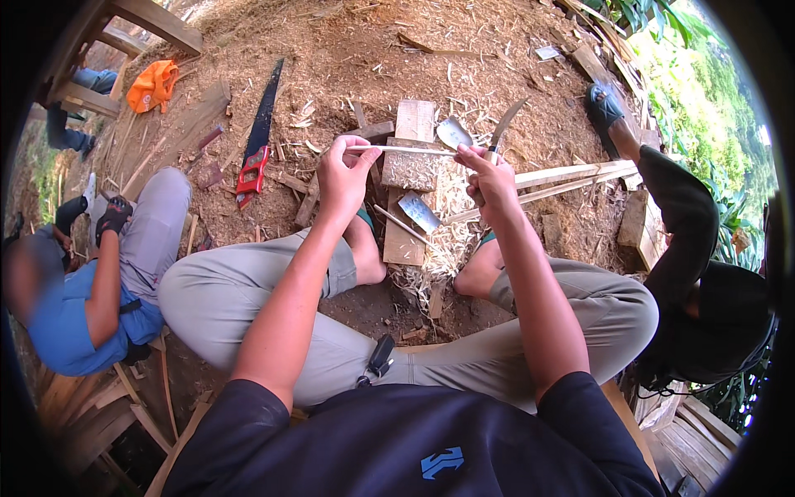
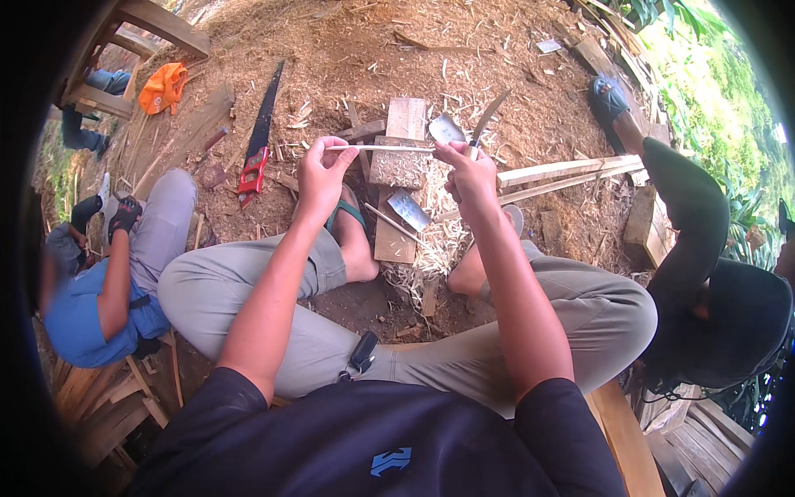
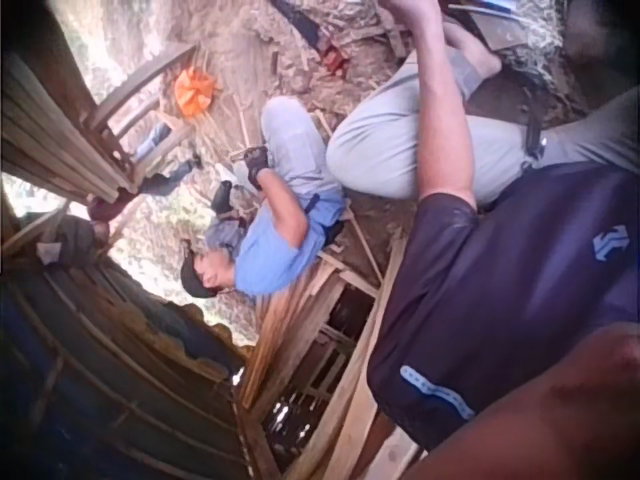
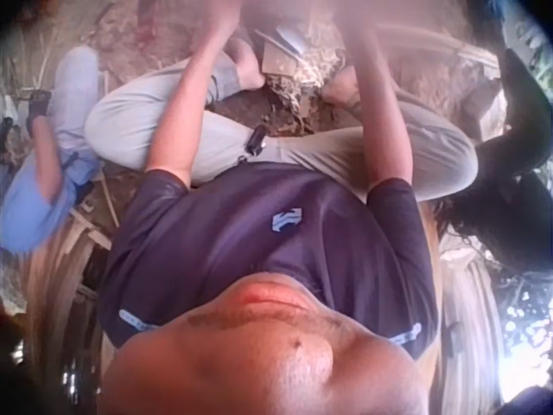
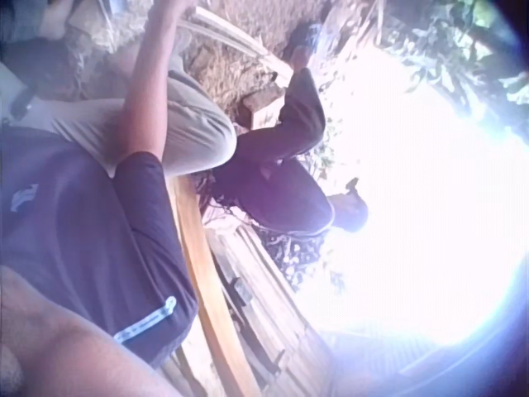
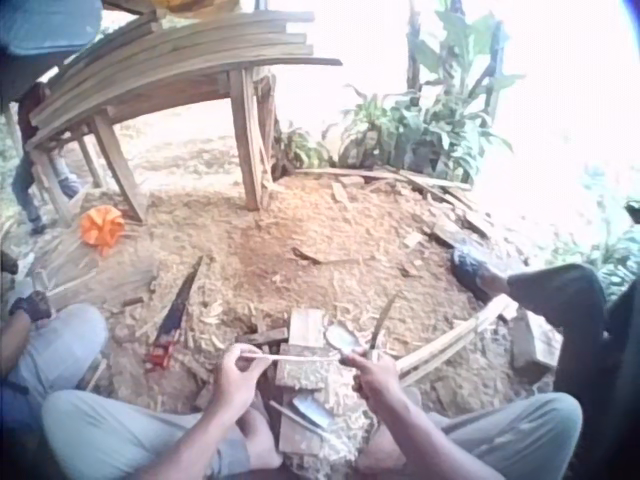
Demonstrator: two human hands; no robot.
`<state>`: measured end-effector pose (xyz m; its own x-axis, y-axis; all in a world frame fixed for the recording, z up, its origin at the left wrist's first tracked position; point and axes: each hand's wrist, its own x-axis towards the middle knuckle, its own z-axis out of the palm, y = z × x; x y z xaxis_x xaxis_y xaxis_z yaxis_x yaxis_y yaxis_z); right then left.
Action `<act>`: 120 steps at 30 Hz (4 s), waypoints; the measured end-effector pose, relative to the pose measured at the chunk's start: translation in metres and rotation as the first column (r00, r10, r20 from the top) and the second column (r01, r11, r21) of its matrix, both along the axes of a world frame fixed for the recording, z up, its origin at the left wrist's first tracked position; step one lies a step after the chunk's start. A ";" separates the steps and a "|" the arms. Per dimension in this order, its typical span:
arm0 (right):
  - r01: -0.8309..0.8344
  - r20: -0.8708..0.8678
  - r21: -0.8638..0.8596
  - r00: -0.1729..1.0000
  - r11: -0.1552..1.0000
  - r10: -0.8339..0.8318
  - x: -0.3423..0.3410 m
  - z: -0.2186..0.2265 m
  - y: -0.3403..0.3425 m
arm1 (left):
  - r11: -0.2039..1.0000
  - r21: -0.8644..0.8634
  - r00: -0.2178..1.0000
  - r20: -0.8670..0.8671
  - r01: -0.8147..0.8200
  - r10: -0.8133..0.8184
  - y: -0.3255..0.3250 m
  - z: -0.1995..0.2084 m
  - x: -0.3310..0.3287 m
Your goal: The person sits on the ground and uses a knife to shave thin strips from a small piece of wood. They repeatedly scrape the blade along the wood to create fine shavings, occasionally pausing to inspect the piece.
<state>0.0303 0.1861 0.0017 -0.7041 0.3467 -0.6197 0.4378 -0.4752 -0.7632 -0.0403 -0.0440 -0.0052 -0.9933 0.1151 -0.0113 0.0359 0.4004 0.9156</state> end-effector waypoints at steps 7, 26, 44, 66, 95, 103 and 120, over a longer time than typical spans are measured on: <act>-0.059 -0.018 -0.154 0.998 0.986 0.057 0.002 -0.004 -0.005 | 0.920 0.373 0.992 0.056 -0.124 0.111 0.014 0.010 0.002; -0.436 0.162 0.450 0.898 0.779 0.409 0.002 -0.011 -0.037 | 0.992 0.102 0.926 0.363 0.073 -0.106 0.023 -0.022 0.033; -0.545 0.326 0.686 0.822 0.482 0.467 0.011 -0.038 -0.023 | 0.986 0.166 0.910 0.409 -0.005 -0.064 0.025 -0.035 0.036; -0.460 0.144 0.777 0.795 0.430 0.590 0.109 -0.091 -0.077 | 0.860 0.418 0.956 0.088 -0.292 0.281 0.010 -0.039 0.015; -0.120 -0.853 -0.074 0.523 0.990 -0.001 -0.091 0.160 -0.128 | 0.750 0.641 0.950 -0.105 -0.162 0.295 -0.041 0.130 -0.015; -0.080 -0.844 -0.031 0.536 0.996 0.016 -0.085 0.135 -0.123 | 0.793 0.605 0.969 -0.147 -0.070 0.198 -0.030 0.122 -0.012; -0.221 -0.022 0.649 0.951 0.728 0.308 0.091 -0.119 -0.086 | 0.576 0.676 0.849 0.145 -0.461 0.509 -0.040 0.070 -0.022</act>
